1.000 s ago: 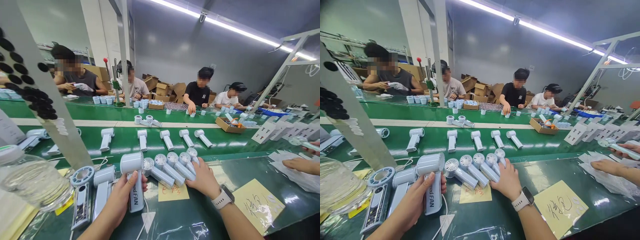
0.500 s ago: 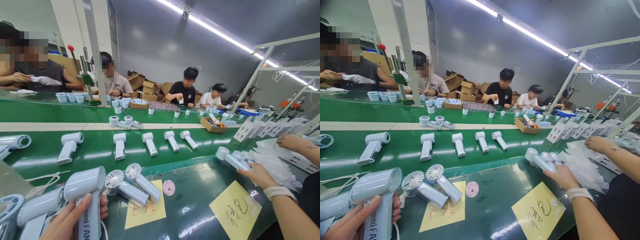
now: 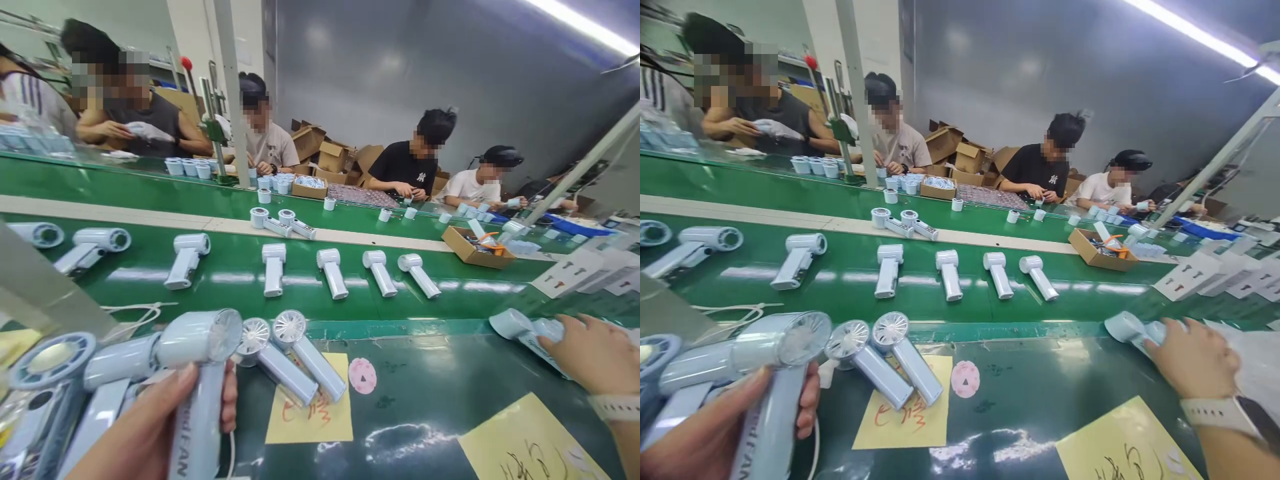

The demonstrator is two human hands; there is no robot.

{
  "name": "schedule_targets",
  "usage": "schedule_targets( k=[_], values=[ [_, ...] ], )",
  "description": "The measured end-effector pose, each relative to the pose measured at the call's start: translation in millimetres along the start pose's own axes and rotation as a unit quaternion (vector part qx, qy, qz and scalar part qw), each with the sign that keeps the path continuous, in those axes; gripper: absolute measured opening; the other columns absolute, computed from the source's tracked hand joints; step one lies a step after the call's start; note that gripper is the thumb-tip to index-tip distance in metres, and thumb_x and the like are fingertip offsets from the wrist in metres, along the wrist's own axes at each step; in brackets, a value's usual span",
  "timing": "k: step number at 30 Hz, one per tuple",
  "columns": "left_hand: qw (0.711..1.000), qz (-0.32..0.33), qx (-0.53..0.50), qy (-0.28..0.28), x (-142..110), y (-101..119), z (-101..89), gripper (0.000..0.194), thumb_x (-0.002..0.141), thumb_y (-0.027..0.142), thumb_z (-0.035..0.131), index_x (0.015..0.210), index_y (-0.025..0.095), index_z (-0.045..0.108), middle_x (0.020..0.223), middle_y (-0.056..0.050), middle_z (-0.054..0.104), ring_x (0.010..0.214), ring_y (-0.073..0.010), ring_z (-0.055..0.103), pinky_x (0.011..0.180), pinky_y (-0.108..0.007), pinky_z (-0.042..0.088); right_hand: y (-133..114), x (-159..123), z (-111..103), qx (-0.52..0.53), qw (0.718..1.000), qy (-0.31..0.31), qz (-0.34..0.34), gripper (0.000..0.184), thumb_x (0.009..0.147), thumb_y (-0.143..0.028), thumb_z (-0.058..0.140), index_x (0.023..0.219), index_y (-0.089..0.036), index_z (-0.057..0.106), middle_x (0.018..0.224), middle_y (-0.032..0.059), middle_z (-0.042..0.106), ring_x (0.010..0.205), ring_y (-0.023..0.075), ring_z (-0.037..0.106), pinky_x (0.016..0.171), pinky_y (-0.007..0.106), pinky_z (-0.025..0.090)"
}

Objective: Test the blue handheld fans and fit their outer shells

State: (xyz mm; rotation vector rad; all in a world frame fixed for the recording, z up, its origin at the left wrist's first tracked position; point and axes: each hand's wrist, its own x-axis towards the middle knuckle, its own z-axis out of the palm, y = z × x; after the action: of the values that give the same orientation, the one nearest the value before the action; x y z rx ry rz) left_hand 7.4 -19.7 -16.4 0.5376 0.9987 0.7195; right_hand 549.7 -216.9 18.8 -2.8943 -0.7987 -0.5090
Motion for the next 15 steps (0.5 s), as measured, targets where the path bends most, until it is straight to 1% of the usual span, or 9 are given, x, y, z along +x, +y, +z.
schedule_targets(
  k=[2,3,5,6,7,8,9,12,15],
  values=[
    [0.998,-0.027,0.027,-0.041,-6,4,-0.8,0.049,0.059,0.047,0.086,0.094,0.015,0.074,0.083,-0.011,0.074,0.073,-0.0295,0.068,0.068,-0.04,0.063,-66,-49,-14,0.069,0.987,-0.042,-0.142,0.045,0.081,-0.04,0.056,0.117,-0.015,0.066,0.133,0.0215,0.061,0.129,0.0377,0.054,0.11,0.051,0.041],
    [0.997,-0.029,0.035,-0.056,-9,5,-0.9,0.05,0.061,0.05,0.084,0.095,0.015,0.074,0.085,-0.012,0.074,0.076,-0.0302,0.068,0.071,-0.041,0.062,-102,-80,-20,0.106,0.972,-0.065,-0.201,0.047,0.083,-0.045,0.055,0.122,-0.02,0.064,0.133,0.0141,0.064,0.127,0.0322,0.057,0.11,0.047,0.043],
    [0.997,-0.006,0.032,-0.067,-14,8,0.6,0.051,0.065,0.054,0.081,0.096,0.015,0.075,0.088,-0.012,0.074,0.079,-0.0295,0.068,0.074,-0.039,0.062,-172,-147,-29,0.234,0.905,-0.148,-0.324,0.055,0.085,-0.049,0.058,0.131,-0.021,0.059,0.135,0.0128,0.063,0.126,0.0325,0.058,0.108,0.05,0.044],
    [0.997,0.011,0.028,-0.066,-15,8,2.2,0.05,0.066,0.054,0.08,0.096,0.015,0.075,0.087,-0.012,0.074,0.079,-0.0285,0.068,0.074,-0.038,0.061,-204,-177,-33,0.276,0.875,-0.18,-0.355,0.067,0.08,-0.052,0.065,0.138,-0.021,0.053,0.136,0.0128,0.062,0.124,0.0329,0.059,0.105,0.049,0.047],
    [0.997,0.024,0.024,-0.066,-17,9,4.5,0.049,0.066,0.054,0.079,0.094,0.014,0.075,0.086,-0.012,0.074,0.078,-0.0277,0.068,0.074,-0.037,0.061,-231,-203,-36,0.299,0.861,-0.193,-0.363,0.082,0.074,-0.053,0.074,0.143,-0.019,0.047,0.137,0.0143,0.061,0.123,0.0342,0.059,0.104,0.049,0.048],
    [0.997,0.033,0.019,-0.063,-18,9,7.3,0.047,0.067,0.053,0.078,0.092,0.013,0.075,0.085,-0.012,0.073,0.078,-0.027,0.067,0.074,-0.036,0.06,-254,-223,-40,0.304,0.861,-0.192,-0.358,0.093,0.066,-0.053,0.08,0.144,-0.017,0.045,0.137,0.0168,0.06,0.122,0.0368,0.059,0.102,0.051,0.049],
    [0.997,0.039,0.015,-0.06,-19,9,10.4,0.045,0.068,0.052,0.077,0.09,0.012,0.076,0.083,-0.012,0.073,0.077,-0.0264,0.067,0.074,-0.036,0.06,-272,-236,-43,0.294,0.867,-0.19,-0.354,0.09,0.066,-0.049,0.083,0.141,-0.016,0.047,0.139,0.0192,0.058,0.121,0.0387,0.059,0.1,0.053,0.049],
    [0.997,0.055,0.005,-0.052,-23,9,18.8,0.038,0.073,0.048,0.074,0.086,0.012,0.075,0.081,-0.011,0.072,0.076,-0.0238,0.066,0.073,-0.034,0.059,-289,-242,-50,0.264,0.881,-0.191,-0.343,0.066,0.075,-0.031,0.076,0.134,-0.015,0.051,0.134,0.0206,0.061,0.119,0.0388,0.06,0.098,0.053,0.049],
    [0.997,0.057,0.002,-0.048,-27,8,22.3,0.038,0.073,0.05,0.074,0.088,0.015,0.075,0.082,-0.008,0.071,0.075,-0.0224,0.065,0.072,-0.032,0.058,-256,-215,-50,0.286,0.882,-0.225,-0.299,0.074,0.076,-0.027,0.07,0.144,-0.018,0.041,0.128,0.0156,0.066,0.113,0.0352,0.064,0.093,0.047,0.051]
  ],
)
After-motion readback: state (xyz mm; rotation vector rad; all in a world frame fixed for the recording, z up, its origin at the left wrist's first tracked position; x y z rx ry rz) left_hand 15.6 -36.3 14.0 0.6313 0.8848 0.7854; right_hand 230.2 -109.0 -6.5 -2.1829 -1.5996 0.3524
